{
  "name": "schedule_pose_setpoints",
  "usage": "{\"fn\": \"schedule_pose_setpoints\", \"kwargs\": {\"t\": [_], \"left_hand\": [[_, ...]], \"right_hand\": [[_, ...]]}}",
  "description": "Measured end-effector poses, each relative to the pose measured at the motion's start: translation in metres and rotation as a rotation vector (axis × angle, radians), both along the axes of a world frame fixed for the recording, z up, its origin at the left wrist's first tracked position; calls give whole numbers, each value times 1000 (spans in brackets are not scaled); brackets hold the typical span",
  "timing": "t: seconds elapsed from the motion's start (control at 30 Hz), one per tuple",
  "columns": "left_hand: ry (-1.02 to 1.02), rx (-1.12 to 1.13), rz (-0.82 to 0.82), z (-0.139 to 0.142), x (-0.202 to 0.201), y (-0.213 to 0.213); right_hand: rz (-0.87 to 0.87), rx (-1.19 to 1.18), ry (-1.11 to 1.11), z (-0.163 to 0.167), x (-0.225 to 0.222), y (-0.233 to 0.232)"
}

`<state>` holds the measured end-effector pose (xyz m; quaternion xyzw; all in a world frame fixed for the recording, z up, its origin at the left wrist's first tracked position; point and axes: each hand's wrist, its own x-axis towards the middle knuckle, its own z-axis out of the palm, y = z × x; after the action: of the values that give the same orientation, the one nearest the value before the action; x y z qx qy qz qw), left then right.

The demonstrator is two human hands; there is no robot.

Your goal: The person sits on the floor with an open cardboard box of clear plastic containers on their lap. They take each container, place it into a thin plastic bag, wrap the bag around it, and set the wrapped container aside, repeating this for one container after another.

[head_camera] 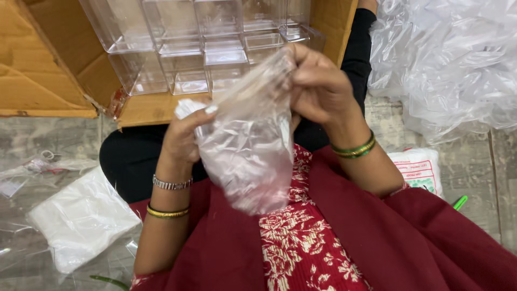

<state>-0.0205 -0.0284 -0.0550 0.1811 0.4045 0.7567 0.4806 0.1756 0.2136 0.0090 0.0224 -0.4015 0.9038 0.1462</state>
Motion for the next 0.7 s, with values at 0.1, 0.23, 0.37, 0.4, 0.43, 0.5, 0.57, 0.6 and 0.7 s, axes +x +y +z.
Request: {"fn": "schedule_pose_setpoints", "kwargs": {"t": [0.1, 0.23, 0.37, 0.4, 0.43, 0.5, 0.57, 0.6, 0.7], "left_hand": [[342, -50, 240, -37, -21, 25], [903, -152, 637, -70, -49, 88], [78, -224, 510, -74, -55, 110], [136, -334, 486, -70, -53, 108], [194, -443, 462, -63, -50, 104], [111, -390, 430, -45, -41, 95], [91, -371, 403, -21, -28, 86], [110, -380, 392, -9, -21, 79], [197, -240, 278, 20, 12, 64]], "right_hand": [[-528, 527, -262, -48, -51, 19], [-730, 686, -388, -128, -113, 28], [-530, 398, -428, -159, -117, 28], [-563, 453, -456, -162, -113, 27], [-595, 509, -484, -160, -108, 26], [-664, 621, -537, -153, -96, 23], [-695, 675, -569, -143, -85, 21], [-666, 639, -553, -137, -81, 21], [-530, 494, -477, -119, -66, 18]]}}
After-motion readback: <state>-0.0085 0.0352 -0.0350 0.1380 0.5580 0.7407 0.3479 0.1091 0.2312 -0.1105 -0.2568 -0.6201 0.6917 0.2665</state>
